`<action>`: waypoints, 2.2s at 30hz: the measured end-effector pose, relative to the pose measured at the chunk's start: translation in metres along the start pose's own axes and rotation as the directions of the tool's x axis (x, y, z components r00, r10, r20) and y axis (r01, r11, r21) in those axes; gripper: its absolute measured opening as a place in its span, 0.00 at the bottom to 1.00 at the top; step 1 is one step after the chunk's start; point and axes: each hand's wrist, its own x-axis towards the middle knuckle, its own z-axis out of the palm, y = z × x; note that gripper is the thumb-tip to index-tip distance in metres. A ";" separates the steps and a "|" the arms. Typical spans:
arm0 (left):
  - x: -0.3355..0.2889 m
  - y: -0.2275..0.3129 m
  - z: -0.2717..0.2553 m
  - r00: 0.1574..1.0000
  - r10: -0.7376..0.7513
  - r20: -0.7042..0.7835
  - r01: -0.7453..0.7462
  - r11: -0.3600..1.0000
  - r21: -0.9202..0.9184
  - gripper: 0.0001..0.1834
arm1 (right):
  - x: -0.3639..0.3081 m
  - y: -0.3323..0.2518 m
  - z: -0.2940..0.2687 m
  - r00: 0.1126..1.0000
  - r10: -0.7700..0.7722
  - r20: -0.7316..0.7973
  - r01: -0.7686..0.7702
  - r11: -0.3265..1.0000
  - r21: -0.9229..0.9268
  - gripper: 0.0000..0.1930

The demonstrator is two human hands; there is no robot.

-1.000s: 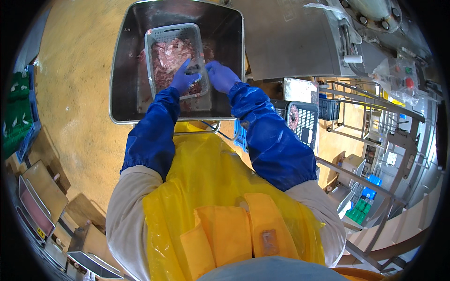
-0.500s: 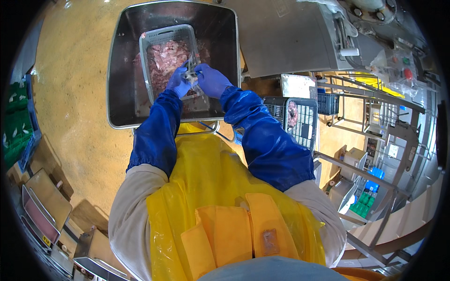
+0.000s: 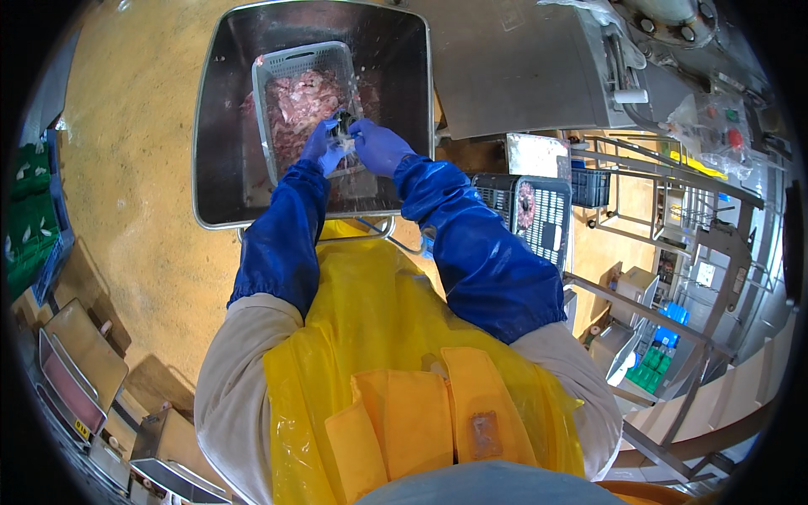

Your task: The person cleans a meat grinder component using a blue hose and their gloved hands. They rinse the metal part, remove stuck meat residue, and place it into a metal bin. The task is performed in a commercial kitchen with stainless steel equipment.

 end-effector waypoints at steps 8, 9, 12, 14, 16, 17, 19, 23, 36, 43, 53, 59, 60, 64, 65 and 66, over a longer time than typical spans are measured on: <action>0.004 0.000 -0.009 0.998 -0.025 0.060 0.028 0.998 -0.055 0.22 | 0.000 -0.001 0.003 1.000 0.004 -0.006 -0.004 1.000 0.011 0.18; 0.002 0.000 -0.004 0.997 -0.044 0.057 0.047 0.998 -0.050 0.22 | 0.001 0.001 0.005 1.000 -0.017 -0.005 0.017 1.000 0.007 0.18; -0.010 0.000 0.008 0.993 -0.063 0.095 0.065 0.998 -0.012 0.22 | 0.002 0.000 0.006 0.998 0.058 0.007 -0.058 0.998 0.025 0.18; -0.004 -0.001 0.005 0.997 -0.060 0.040 0.061 0.998 -0.011 0.22 | 0.001 0.001 0.009 1.000 0.027 -0.008 -0.027 0.999 0.017 0.17; -0.001 -0.002 -0.003 0.997 -0.072 -0.008 0.072 0.997 0.000 0.21 | 0.001 0.001 0.011 1.000 -0.005 -0.018 0.005 1.000 0.017 0.16; -0.003 -0.001 -0.001 0.995 -0.091 -0.027 0.092 0.996 0.011 0.21 | 0.000 0.000 0.009 1.000 -0.015 -0.023 0.015 1.000 0.023 0.16; -0.006 0.002 0.003 0.993 -0.111 -0.030 0.111 0.994 0.023 0.21 | -0.001 -0.001 0.007 1.000 0.008 -0.025 -0.008 0.999 0.034 0.16; -0.012 0.001 0.013 0.998 -0.061 -0.031 0.062 0.997 0.052 0.21 | -0.001 -0.006 0.003 0.999 0.030 0.011 -0.031 0.999 0.021 0.18; 0.001 -0.001 0.002 0.997 -0.057 0.050 0.059 0.997 -0.051 0.17 | -0.014 0.000 0.007 0.998 0.053 -0.022 -0.053 0.999 -0.006 0.17; -0.007 -0.011 0.028 0.997 0.054 -0.061 -0.059 0.994 -0.093 0.17 | -0.016 0.008 0.016 0.998 0.069 0.002 -0.068 0.997 -0.023 0.17; -0.019 -0.017 0.024 0.912 0.392 0.119 -0.393 0.754 0.527 0.17 | -0.008 0.011 0.019 0.999 0.041 0.005 -0.041 0.998 0.039 0.19; 0.012 -0.015 -0.005 0.995 0.067 0.068 -0.062 0.996 -0.068 0.17 | -0.005 0.007 0.020 0.999 0.052 0.013 -0.052 0.998 0.027 0.20; 0.011 -0.017 0.002 0.997 0.062 0.054 -0.058 0.996 -0.071 0.17 | -0.005 0.008 0.021 0.999 0.052 0.001 -0.052 0.998 0.032 0.21; 0.030 -0.025 -0.025 0.965 0.259 -0.032 -0.249 0.952 0.178 0.16 | -0.008 -0.004 0.015 0.991 0.131 0.042 -0.128 0.990 -0.051 0.21; 0.030 -0.025 -0.026 0.964 0.262 -0.038 -0.252 0.952 0.177 0.16 | -0.009 -0.005 0.015 0.994 0.104 0.015 -0.103 0.994 -0.026 0.21; 0.021 -0.021 -0.012 0.986 0.165 -0.026 -0.163 0.985 0.048 0.16 | -0.009 -0.001 0.016 0.996 0.090 -0.017 -0.090 0.996 0.004 0.22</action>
